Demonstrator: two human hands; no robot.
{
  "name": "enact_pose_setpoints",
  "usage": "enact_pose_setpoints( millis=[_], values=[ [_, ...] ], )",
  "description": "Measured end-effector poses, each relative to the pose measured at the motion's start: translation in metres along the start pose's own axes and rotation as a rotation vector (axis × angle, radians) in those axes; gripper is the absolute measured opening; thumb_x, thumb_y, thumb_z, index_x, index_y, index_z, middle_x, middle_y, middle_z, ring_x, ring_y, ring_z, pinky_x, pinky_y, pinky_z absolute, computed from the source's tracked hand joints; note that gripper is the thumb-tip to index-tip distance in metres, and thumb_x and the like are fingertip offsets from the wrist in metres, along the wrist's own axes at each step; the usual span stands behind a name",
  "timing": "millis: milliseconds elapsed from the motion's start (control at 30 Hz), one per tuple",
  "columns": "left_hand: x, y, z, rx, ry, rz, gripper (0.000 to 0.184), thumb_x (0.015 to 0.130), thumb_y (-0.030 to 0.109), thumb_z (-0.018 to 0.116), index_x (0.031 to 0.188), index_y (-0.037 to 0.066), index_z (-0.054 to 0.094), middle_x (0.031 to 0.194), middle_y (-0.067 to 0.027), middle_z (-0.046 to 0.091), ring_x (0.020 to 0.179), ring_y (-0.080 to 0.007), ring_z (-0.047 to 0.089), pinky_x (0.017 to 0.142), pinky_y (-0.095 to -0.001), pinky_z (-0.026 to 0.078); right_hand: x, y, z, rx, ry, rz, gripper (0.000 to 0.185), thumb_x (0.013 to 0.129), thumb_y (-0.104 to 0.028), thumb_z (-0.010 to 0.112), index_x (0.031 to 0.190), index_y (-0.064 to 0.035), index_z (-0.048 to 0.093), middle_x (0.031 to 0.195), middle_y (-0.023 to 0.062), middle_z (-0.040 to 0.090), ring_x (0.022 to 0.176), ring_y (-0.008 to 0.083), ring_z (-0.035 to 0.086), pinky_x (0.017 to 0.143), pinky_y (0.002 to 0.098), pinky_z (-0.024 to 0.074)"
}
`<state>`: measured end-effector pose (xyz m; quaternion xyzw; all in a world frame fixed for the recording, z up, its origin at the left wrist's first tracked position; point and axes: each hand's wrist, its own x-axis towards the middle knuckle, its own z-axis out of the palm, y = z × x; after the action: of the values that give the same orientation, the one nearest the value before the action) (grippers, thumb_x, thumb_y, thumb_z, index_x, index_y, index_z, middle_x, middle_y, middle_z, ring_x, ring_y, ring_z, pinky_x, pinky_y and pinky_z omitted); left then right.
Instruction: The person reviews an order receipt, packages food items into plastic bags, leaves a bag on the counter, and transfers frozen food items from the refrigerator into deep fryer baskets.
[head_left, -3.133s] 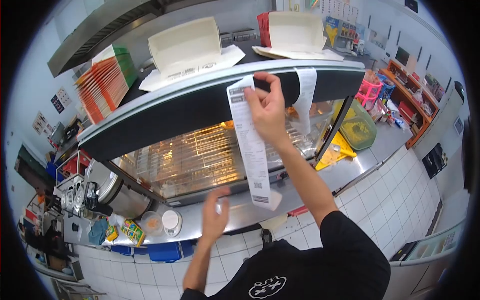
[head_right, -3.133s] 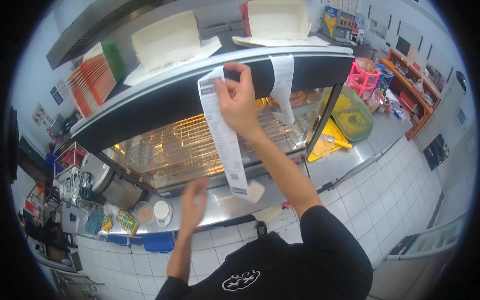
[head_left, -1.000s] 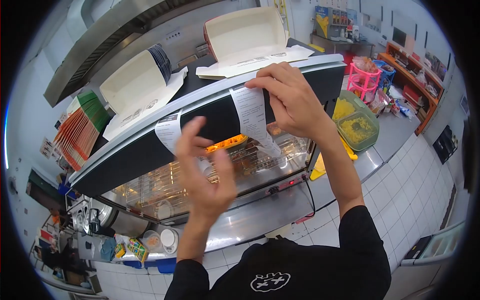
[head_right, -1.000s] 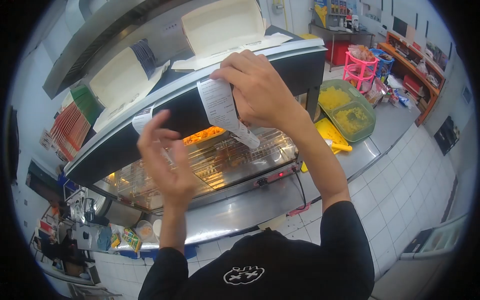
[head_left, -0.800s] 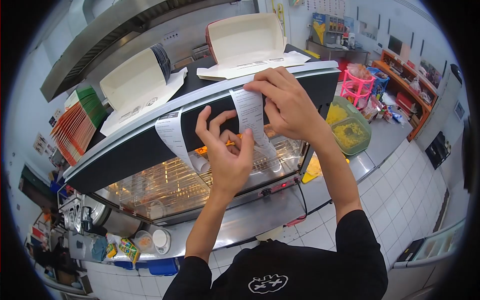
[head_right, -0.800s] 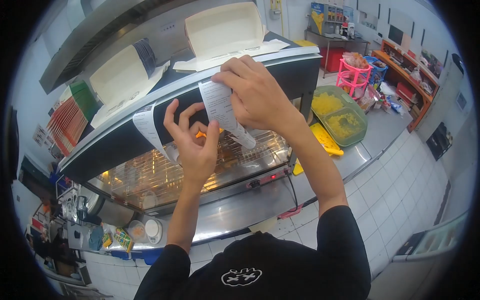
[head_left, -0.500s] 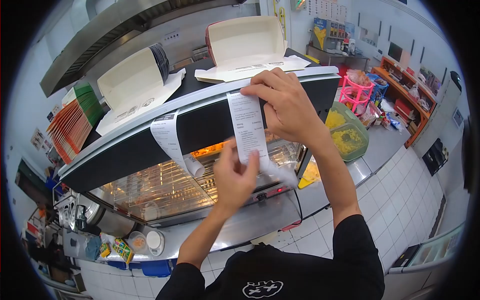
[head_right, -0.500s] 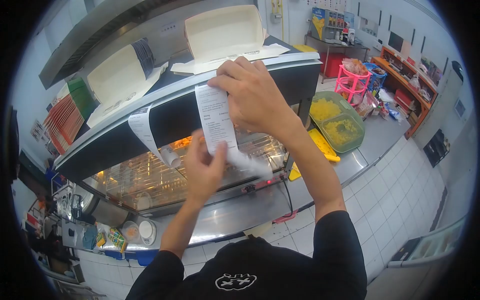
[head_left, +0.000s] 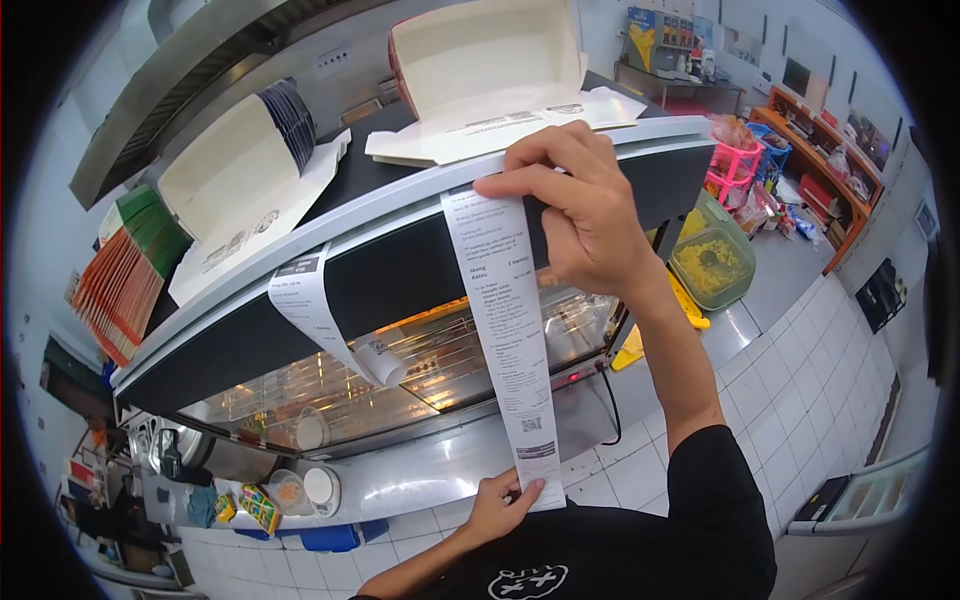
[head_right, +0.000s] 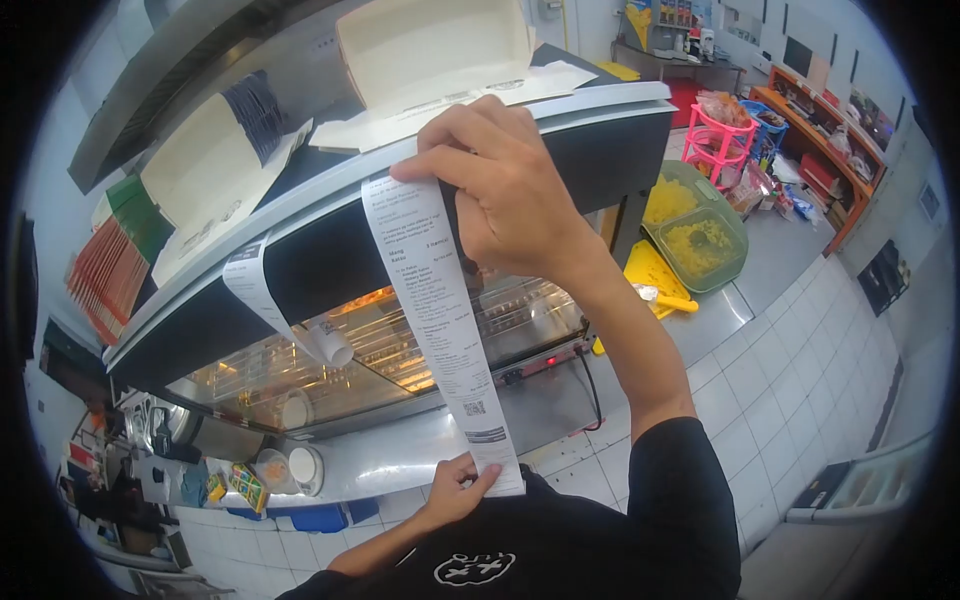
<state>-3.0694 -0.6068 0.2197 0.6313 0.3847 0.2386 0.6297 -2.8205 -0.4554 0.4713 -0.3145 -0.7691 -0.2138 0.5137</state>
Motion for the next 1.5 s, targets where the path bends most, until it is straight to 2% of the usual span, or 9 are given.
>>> enact_pose_setpoints(
  millis=[167,267,467,567,767,967,1300,1400,1500],
  values=[
    [-0.008,-0.011,0.002,-0.096,-0.188,-0.02,0.029,0.096,0.015,0.067,0.119,-0.003,0.067,0.112,-0.0106,0.074,0.101,-0.015,0.068,0.094,-0.0302,0.052,-0.003,0.004,0.005,-0.026,0.014,-0.01,0.032,0.074,0.005,0.055,0.094,-0.0087,0.076,0.097,0.0048,0.064,0.093,0.0234,0.054,0.085,0.0365,0.0386],
    [-0.006,-0.019,-0.001,-0.1,-0.339,0.007,0.033,0.096,0.013,0.067,0.126,-0.001,0.063,0.115,-0.0093,0.072,0.101,-0.0135,0.067,0.091,-0.0292,0.053,-0.003,0.005,0.008,-0.036,0.051,-0.014,0.039,0.068,0.007,0.052,0.093,-0.008,0.077,0.094,0.0048,0.065,0.091,0.022,0.055,0.085,0.0334,0.0386],
    [-0.004,-0.024,-0.006,-0.001,-0.427,-0.022,0.025,0.095,0.014,0.064,0.116,0.001,0.067,0.109,-0.0082,0.072,0.109,-0.0208,0.065,0.098,-0.0353,0.049,-0.002,0.005,0.01,-0.059,0.081,-0.053,0.039,0.065,0.003,0.051,0.091,-0.0084,0.077,0.093,0.0042,0.066,0.089,0.0212,0.055,0.083,0.0346,0.037],
    [0.001,-0.024,-0.008,0.056,-0.613,0.08,0.02,0.095,0.011,0.06,0.112,0.002,0.066,0.105,-0.0058,0.072,0.106,-0.02,0.065,0.097,-0.034,0.048,-0.003,0.004,0.012,-0.072,0.103,-0.058,0.037,0.065,0.002,0.052,0.09,-0.0096,0.076,0.093,0.003,0.066,0.088,0.0208,0.055,0.081,0.0356,0.0359],
    [0.008,-0.03,-0.002,-0.058,-0.675,0.063,0.017,0.096,0.006,0.051,0.108,0.003,0.062,0.094,-0.0038,0.068,0.096,-0.0186,0.062,0.089,-0.0337,0.048,-0.003,0.006,0.015,-0.096,0.131,-0.066,0.038,0.064,0.001,0.053,0.09,-0.011,0.076,0.092,0.0013,0.066,0.088,0.0205,0.055,0.081,0.0356,0.0353],
    [0.011,-0.022,-0.003,-0.184,-0.662,-0.218,0.021,0.094,0.005,0.044,0.106,0.005,0.06,0.088,-0.0039,0.066,0.086,-0.0129,0.061,0.073,-0.0275,0.047,-0.003,0.007,0.018,-0.13,0.148,-0.082,0.037,0.064,0.001,0.053,0.09,-0.0121,0.077,0.093,0.0,0.066,0.088,0.0192,0.055,0.08,0.0357,0.0341],
    [0.017,-0.044,0.005,-0.213,-0.638,-0.197,0.014,0.09,0.005,0.044,0.087,0.005,0.058,0.079,-0.003,0.059,0.073,-0.0128,0.057,0.064,-0.027,0.045,-0.003,0.008,0.019,-0.134,0.131,-0.093,0.036,0.066,0.002,0.055,0.09,-0.0133,0.077,0.091,-0.0012,0.065,0.087,0.018,0.054,0.079,0.0355,0.0329],
    [0.02,-0.044,0.009,-0.258,-0.626,-0.101,0.01,0.086,0.003,0.044,0.081,0.005,0.052,0.07,-0.0033,0.053,0.065,-0.0132,0.053,0.059,-0.0271,0.044,-0.003,0.007,0.019,-0.136,0.129,-0.086,0.036,0.066,0.002,0.055,0.09,-0.0135,0.077,0.091,-0.0011,0.065,0.087,0.0179,0.054,0.079,0.0354,0.0326],
    [0.021,-0.036,0.007,-0.202,-0.621,-0.102,0.012,0.086,0.004,0.044,0.078,0.005,0.053,0.072,-0.0026,0.05,0.067,-0.0134,0.051,0.061,-0.0281,0.043,-0.003,0.007,0.019,-0.129,0.132,-0.078,0.035,0.067,0.002,0.056,0.09,-0.0136,0.077,0.091,-0.0011,0.065,0.086,0.0176,0.054,0.079,0.0355,0.0322]
  ],
)
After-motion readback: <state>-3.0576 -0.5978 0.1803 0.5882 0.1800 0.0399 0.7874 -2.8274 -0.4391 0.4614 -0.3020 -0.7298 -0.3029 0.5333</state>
